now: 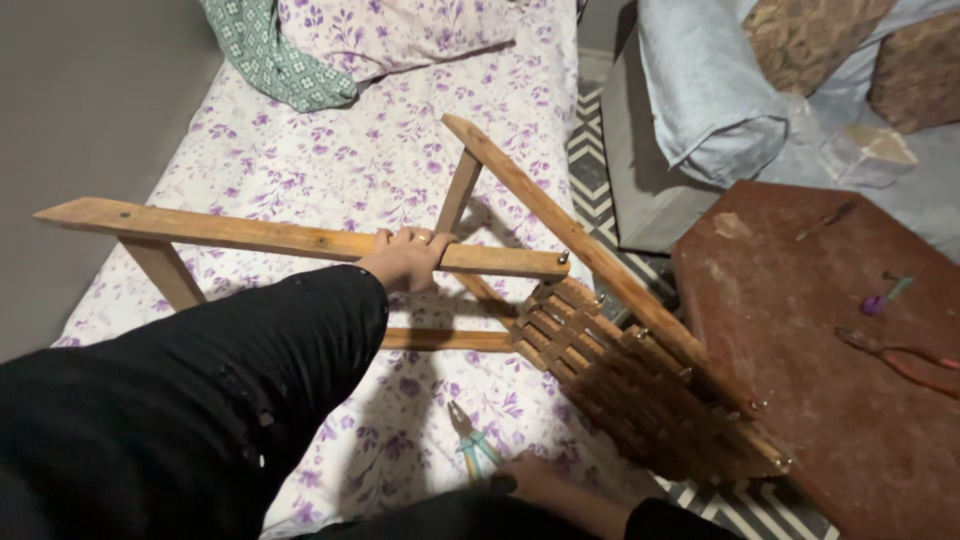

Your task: The person assembles a wooden furniture frame by connecting slats and using pliers to tighten metal fasteners. They repeatedly adjust the frame and use the pliers to secure the joints.

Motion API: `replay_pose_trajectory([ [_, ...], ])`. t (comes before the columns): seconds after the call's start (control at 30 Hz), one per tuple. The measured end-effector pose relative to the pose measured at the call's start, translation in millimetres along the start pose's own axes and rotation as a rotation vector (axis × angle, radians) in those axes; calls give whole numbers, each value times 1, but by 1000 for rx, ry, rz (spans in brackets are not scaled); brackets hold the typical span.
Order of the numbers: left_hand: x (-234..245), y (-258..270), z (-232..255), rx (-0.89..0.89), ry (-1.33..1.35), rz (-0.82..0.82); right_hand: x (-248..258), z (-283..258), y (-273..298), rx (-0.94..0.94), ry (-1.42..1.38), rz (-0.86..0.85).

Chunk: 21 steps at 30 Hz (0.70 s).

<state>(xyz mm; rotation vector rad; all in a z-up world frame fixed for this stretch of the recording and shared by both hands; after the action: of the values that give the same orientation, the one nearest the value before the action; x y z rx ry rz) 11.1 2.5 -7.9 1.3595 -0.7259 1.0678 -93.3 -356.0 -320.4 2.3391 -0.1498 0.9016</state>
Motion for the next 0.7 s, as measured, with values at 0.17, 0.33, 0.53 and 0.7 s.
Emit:
replay_pose_trajectory([
  [0.17,-2,-8,0,-9,-10,-14,26,-51,26,-399,-74,-64],
  [0.33,1,-6,-1,-14,6,-60,22,-107,36,-573,45,45],
  [0.53,1,-4,-4,-35,-19,-72,9,-98,20,-635,-192,275],
  [0.7,3,4,-7,-76,-51,-78,12,-102,37,-613,-1382,326],
])
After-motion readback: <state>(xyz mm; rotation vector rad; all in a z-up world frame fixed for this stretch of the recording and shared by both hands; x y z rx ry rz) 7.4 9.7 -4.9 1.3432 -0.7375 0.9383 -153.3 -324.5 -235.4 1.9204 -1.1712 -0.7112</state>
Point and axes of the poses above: each hand's wrist, its own y-axis away from the middle knuckle, its own x-axis out of the back of the hand, z = x × y, the point moved 2 cm from there along -y, towards the middle knuckle, and after that the axes turned 1 degree about -z, right-handed, at the moved point
